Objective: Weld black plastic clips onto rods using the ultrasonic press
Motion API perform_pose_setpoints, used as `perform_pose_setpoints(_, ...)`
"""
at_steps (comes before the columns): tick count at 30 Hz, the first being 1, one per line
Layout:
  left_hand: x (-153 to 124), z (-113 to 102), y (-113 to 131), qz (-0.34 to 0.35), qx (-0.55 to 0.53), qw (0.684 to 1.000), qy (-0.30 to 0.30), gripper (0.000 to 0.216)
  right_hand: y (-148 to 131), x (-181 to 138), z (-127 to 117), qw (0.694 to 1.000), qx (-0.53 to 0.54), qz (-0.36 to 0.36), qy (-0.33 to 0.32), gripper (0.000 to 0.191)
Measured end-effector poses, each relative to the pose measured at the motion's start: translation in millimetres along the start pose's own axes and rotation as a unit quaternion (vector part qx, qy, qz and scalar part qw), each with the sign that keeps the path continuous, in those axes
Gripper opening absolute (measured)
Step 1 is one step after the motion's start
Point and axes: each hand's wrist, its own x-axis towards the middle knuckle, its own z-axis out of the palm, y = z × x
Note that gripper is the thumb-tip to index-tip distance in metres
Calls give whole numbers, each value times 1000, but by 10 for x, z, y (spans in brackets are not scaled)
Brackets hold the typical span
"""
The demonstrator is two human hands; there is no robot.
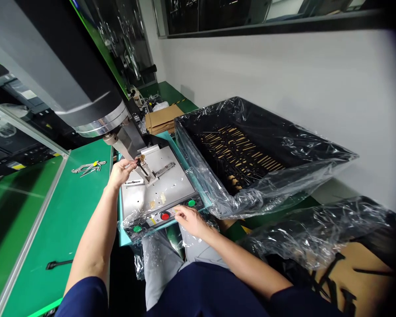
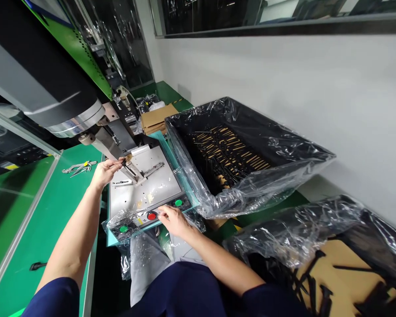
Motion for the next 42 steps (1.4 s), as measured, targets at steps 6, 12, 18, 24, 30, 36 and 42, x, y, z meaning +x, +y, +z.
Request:
perform_pose_setpoints(6,-42,-62,21,40,13,997,-59,47,-11,-27,-19,1000,18,6,3,26)
perform_pose_setpoints(12,-455,-29,-173,-5,-45,976,215,42,8,111,-285,996,-44,7,83,26)
perform_pose_setpoints(18,-1516,-6,-509,-242,156,949,126,43,62,484,-477,982,-150,-22,114,26)
perform_pose_setpoints(24,-2078,173,-604,-199,251,946,49,48,167,1073,-287,938,-343,7,48,40)
perform_pose_setpoints(30,-2055,102,-541,-238,260,936,7,30,140,1210,-236,906,-420,52,-23,24)
perform_pose_setpoints(36,-1803,-126,-315,-223,22,974,13,37,-131,1273,-528,907,-420,22,-23,25)
perform_pose_setpoints(42,-1176,-391,14,-186,-118,975,4,40,-528,1673,-978,903,-429,-2,39,24)
